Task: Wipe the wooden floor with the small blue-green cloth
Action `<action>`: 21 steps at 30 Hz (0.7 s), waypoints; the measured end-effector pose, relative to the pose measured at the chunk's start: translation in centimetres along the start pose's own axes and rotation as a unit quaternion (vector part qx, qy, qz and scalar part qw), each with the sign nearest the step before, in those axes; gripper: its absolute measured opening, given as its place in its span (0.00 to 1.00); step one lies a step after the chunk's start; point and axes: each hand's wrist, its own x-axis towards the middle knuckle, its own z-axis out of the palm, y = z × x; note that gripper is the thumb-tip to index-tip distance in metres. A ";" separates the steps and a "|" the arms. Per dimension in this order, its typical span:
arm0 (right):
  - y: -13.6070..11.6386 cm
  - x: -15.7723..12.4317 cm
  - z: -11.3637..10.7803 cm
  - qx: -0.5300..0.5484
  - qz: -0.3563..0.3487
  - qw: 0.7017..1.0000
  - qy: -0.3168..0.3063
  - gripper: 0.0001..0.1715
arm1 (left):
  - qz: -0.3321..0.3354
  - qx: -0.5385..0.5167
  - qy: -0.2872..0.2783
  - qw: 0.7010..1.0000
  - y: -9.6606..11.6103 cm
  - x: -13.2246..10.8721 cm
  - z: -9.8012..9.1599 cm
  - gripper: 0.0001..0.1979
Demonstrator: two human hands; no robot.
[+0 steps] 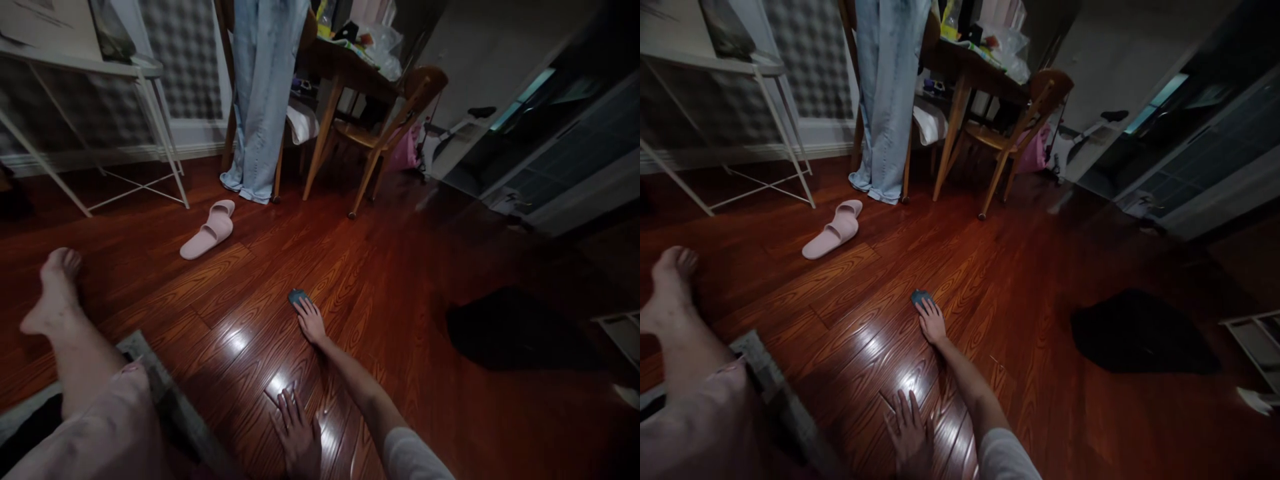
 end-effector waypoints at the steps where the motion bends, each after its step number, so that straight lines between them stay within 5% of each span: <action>1: 0.6 1.5 -0.1 0.000 0.004 1.000 -0.003 0.31 | -0.012 0.009 -0.002 1.000 -0.5 -0.1 0.3 0.63; 5: 4.5 6.1 -0.1 -0.011 0.051 0.999 -0.015 0.31 | -0.006 0.053 -0.077 0.996 -0.9 -0.3 0.7 0.64; 9: 9.2 7.8 0.3 -0.033 0.147 0.989 -0.008 0.32 | 0.047 0.002 -0.254 0.966 2.2 -2.7 1.1 0.67; 12: 12.4 7.6 0.4 -0.031 0.208 0.978 -0.004 0.32 | 0.051 -0.011 -0.300 0.952 4.2 -5.3 1.7 0.68; 16: 16.1 5.3 -0.2 -0.034 0.301 0.953 -0.002 0.33 | 0.104 0.038 -0.328 0.938 3.1 -6.8 1.7 0.67; 21: 19.4 -0.7 -2.1 -0.047 0.418 0.907 0.008 0.35 | 0.105 0.042 -0.266 0.957 3.9 -5.2 0.7 0.60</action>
